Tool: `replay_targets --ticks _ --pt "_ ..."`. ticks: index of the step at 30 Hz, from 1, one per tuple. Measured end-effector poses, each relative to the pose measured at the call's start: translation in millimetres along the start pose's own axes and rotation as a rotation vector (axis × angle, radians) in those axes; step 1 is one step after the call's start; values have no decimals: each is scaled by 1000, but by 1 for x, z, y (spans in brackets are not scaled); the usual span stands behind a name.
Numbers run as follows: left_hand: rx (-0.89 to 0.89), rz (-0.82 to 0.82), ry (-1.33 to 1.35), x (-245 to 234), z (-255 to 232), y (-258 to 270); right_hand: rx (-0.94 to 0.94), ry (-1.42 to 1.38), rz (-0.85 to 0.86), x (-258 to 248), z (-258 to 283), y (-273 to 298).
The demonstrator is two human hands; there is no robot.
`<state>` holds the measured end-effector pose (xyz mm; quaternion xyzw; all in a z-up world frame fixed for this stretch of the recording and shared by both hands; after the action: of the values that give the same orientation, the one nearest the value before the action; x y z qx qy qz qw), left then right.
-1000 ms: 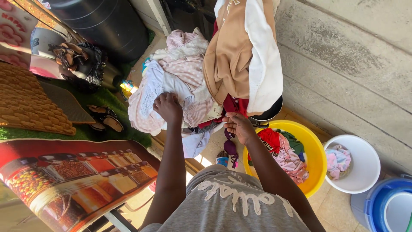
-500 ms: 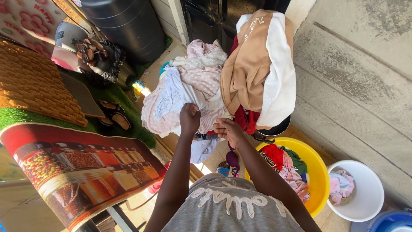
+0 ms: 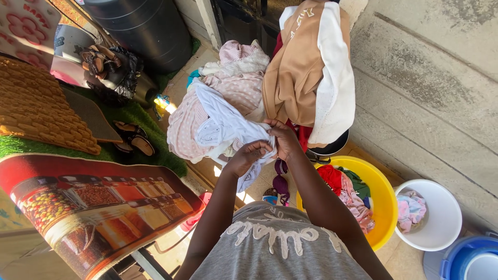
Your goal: Sort laundry from a pile and wash individual items by hand in a bucket with soapy water.
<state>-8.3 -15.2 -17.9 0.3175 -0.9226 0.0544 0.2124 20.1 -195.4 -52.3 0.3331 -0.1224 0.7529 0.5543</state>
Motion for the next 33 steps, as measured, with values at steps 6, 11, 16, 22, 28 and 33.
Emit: replay_targets --ticks 6,11,16,22,28,33 --pt "171 -772 -27 -117 55 12 -420 -453 -295 -71 48 51" --pt "6 -1059 -987 -133 -18 20 -510 -529 -345 -91 82 109" --pt "-385 -968 -1337 -108 -58 2 -527 -548 -360 -103 69 134" --pt "-291 -667 -1816 -108 -31 -20 -499 -530 -318 -100 67 130" --pt "-239 -736 -1898 -139 -39 -46 -346 -395 -337 -57 65 96" --pt "-262 -645 -1843 -155 -60 -61 -166 -361 -164 -9 62 33"
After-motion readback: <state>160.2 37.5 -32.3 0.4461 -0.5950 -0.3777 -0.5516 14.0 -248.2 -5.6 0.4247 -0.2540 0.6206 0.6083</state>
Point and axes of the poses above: each hand's wrist, its own y-axis away from the middle knuckle, its own x-axis out of the palm, z = x × y, the point moved 2 cm from there along -y, towards the middle knuckle, and after that the axes turned 13 degrees about z, right-handed, at the moved point
